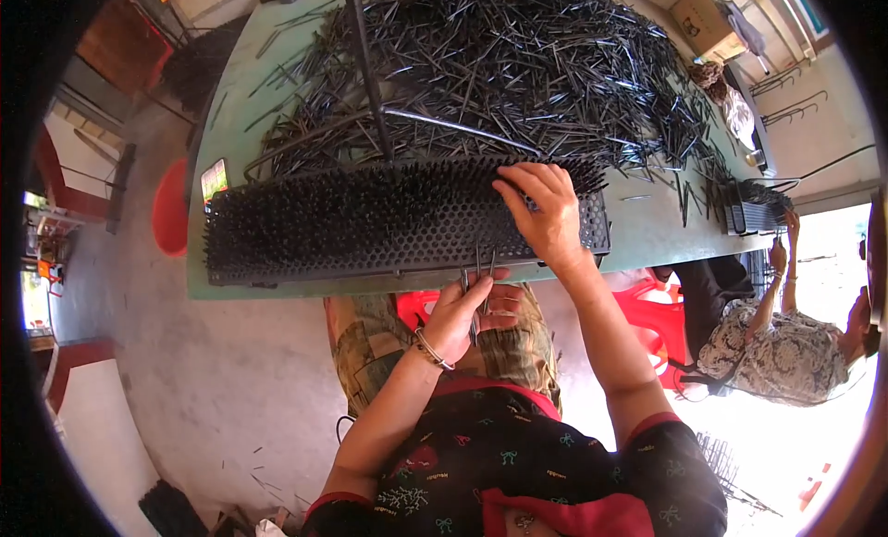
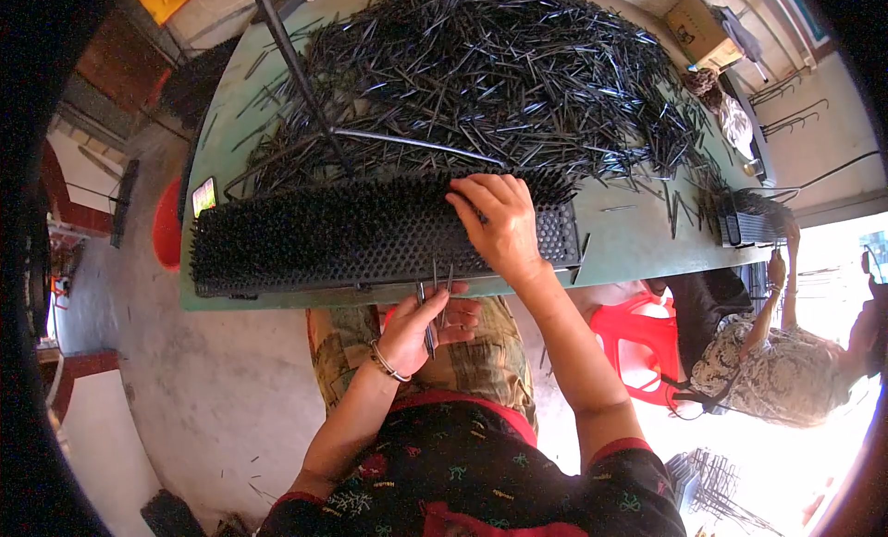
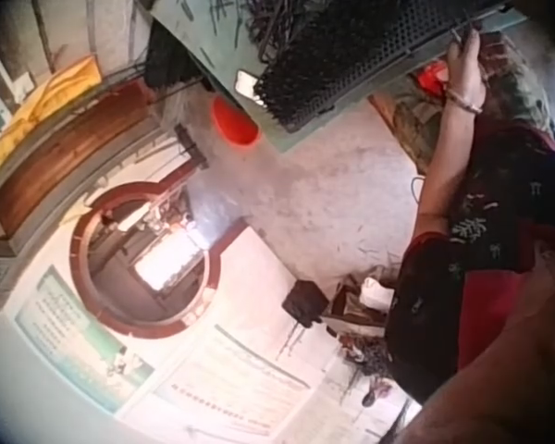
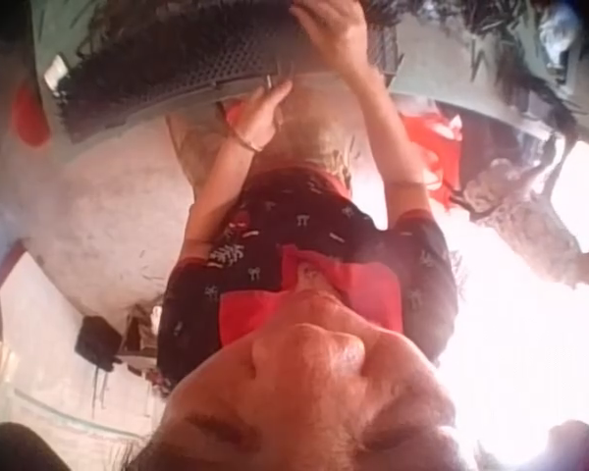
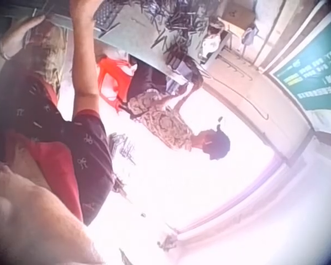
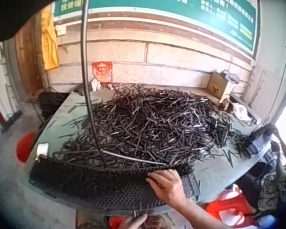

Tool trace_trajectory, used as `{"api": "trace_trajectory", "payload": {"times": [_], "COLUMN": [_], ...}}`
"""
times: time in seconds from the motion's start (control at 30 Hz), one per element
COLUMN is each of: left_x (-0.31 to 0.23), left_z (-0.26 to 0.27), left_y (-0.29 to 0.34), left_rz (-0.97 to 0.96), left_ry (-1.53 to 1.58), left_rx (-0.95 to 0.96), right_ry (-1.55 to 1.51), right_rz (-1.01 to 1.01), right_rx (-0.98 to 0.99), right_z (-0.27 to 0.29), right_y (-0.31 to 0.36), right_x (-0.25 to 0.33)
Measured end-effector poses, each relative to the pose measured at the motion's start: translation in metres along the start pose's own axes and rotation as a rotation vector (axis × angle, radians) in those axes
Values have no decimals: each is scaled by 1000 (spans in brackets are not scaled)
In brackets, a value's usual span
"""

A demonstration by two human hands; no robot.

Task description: The person inserts long black pins into a perforated rubber mat by hand.

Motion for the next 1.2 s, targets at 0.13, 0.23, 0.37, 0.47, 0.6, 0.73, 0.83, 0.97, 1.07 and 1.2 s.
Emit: {"api": "trace_trajectory", "payload": {"times": [0.13, 0.23, 0.37, 0.47, 0.6, 0.73, 0.83, 0.97, 1.07, 1.2], "left_x": [0, -6, -15, -13, -16, -14, -1, 25, 36, 35], "left_z": [2, 0, -6, -15, -18, -1, 15, 26, 30, 34], "left_y": [1, 3, 5, 4, 8, 12, 15, 21, 31, 40], "left_rz": [-8, -49, -100, -21, 8, 52, 72, 75, 129, 92], "left_ry": [-49, -73, -74, -145, -153, -66, 6, 109, 139, 131], "left_rx": [-5, 5, 67, 159, 177, 13, -145, -50, -2, -1], "right_ry": [80, -141, -599, -694, -887, -813, -725, -563, -551, -523], "right_rz": [-6, -174, -407, -437, -608, -539, -430, -316, -285, -241], "right_rx": [42, 97, 507, 592, 606, 304, 141, 158, 99, 114], "right_z": [3, 10, -9, -19, -21, -10, -18, -28, -29, -30], "right_y": [2, 10, 33, 36, 33, 8, -9, -19, -19, -22], "right_x": [8, 8, 19, 22, 20, 12, 12, 15, 14, 15]}}
Point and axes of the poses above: each hand's wrist, its own y-axis away from the middle knuckle, its own z-axis out of the back of the hand, x = y × z, the point moved 6 cm from there along -y, towards the middle knuckle, and after that the axes turned 13 degrees about x, right-handed, at the moved point
